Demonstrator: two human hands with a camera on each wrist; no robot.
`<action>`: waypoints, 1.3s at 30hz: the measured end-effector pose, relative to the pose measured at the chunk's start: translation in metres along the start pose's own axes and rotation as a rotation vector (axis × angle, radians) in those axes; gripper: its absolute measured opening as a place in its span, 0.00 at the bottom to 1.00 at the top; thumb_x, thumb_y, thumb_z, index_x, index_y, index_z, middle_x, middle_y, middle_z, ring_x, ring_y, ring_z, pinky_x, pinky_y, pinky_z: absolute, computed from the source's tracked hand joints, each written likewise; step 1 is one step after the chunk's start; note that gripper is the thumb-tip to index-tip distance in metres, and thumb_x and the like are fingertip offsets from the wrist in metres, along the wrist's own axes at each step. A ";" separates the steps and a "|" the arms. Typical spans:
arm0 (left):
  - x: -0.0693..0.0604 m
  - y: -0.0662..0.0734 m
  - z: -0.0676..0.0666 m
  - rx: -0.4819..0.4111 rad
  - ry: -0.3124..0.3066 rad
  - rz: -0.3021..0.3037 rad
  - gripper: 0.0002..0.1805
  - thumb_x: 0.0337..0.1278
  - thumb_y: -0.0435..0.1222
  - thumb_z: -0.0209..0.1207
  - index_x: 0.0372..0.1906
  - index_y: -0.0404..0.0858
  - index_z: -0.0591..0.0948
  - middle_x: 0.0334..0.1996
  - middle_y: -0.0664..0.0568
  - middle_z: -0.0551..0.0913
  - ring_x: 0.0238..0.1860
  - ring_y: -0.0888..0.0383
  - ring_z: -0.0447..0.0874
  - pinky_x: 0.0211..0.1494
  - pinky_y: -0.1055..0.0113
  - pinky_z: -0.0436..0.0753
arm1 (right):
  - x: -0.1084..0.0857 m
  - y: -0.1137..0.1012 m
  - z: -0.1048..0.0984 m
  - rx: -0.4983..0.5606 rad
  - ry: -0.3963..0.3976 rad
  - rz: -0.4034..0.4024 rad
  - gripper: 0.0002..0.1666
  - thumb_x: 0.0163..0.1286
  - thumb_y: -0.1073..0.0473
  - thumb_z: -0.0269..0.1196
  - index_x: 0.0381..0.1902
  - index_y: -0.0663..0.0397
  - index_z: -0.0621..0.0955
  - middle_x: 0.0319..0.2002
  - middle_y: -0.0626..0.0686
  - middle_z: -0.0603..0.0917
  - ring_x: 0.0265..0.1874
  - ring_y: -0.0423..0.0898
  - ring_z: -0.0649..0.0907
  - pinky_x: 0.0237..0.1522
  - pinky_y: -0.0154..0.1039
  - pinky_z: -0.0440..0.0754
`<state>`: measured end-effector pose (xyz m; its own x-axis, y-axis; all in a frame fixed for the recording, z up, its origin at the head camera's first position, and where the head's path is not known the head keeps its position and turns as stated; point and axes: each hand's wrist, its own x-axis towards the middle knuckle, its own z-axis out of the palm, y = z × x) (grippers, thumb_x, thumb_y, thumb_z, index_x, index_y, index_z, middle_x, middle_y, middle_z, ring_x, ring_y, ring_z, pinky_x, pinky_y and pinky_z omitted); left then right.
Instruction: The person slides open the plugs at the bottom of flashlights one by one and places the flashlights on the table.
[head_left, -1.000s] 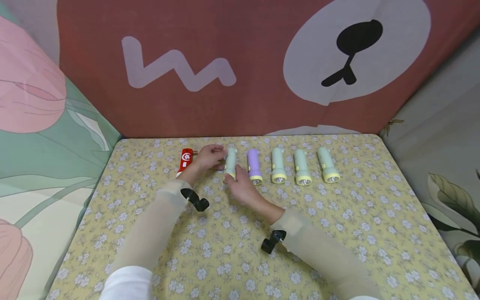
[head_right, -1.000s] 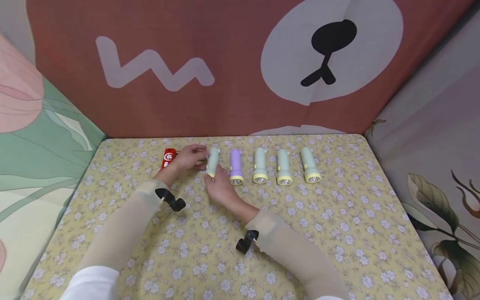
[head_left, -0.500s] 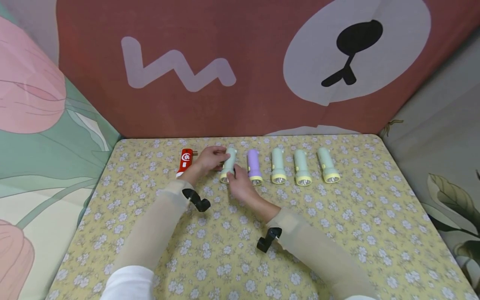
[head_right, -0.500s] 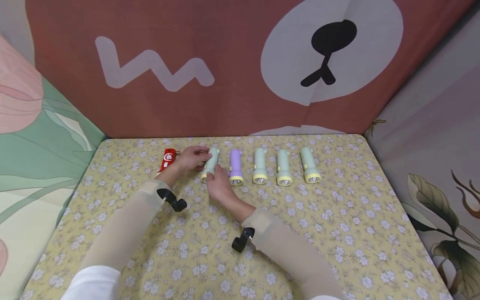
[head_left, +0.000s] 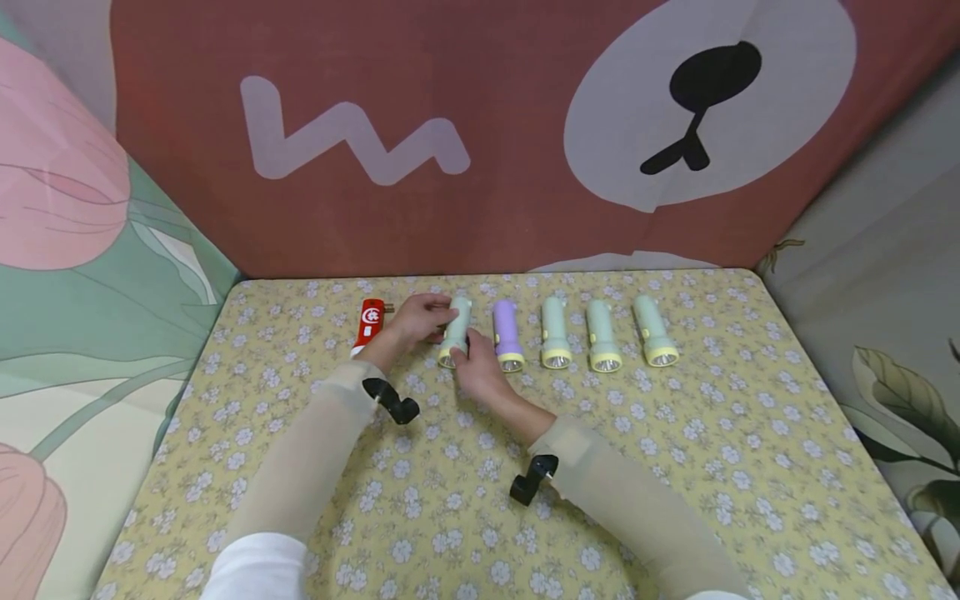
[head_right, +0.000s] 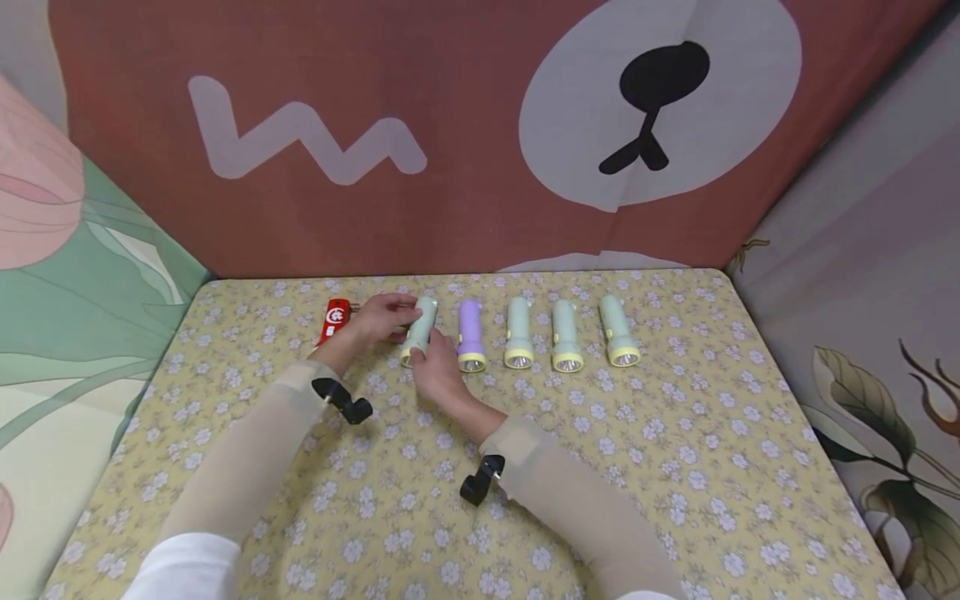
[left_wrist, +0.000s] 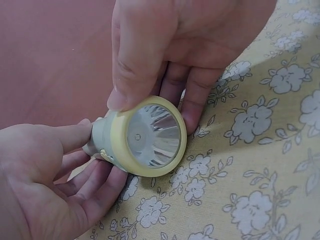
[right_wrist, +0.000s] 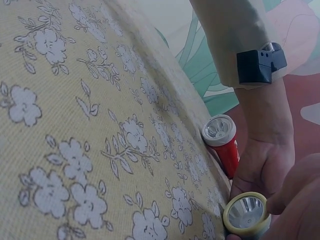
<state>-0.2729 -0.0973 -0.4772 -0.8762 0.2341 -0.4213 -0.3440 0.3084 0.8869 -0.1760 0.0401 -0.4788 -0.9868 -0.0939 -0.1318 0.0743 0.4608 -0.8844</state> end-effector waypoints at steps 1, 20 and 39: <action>-0.001 0.000 0.000 0.001 0.001 -0.001 0.26 0.74 0.38 0.59 0.71 0.36 0.72 0.62 0.39 0.77 0.61 0.46 0.78 0.43 0.65 0.86 | 0.000 0.000 0.000 0.000 -0.002 0.002 0.23 0.81 0.62 0.51 0.68 0.70 0.69 0.61 0.68 0.75 0.61 0.59 0.76 0.66 0.53 0.74; -0.006 0.003 -0.004 -0.021 -0.006 -0.015 0.27 0.74 0.37 0.59 0.72 0.37 0.70 0.64 0.39 0.77 0.60 0.45 0.79 0.45 0.63 0.85 | 0.000 0.001 -0.001 0.130 -0.028 0.049 0.29 0.79 0.62 0.57 0.73 0.67 0.66 0.60 0.63 0.78 0.59 0.56 0.79 0.57 0.48 0.81; -0.031 0.016 -0.016 -0.060 -0.015 0.128 0.30 0.73 0.35 0.60 0.74 0.35 0.67 0.65 0.35 0.74 0.63 0.41 0.77 0.60 0.45 0.81 | -0.004 -0.007 -0.011 0.223 0.013 -0.025 0.35 0.70 0.66 0.67 0.72 0.64 0.67 0.58 0.62 0.80 0.56 0.56 0.82 0.55 0.45 0.84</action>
<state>-0.2565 -0.1139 -0.4467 -0.9095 0.2815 -0.3060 -0.2493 0.2198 0.9432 -0.1739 0.0472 -0.4674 -0.9904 -0.0912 -0.1039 0.0780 0.2519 -0.9646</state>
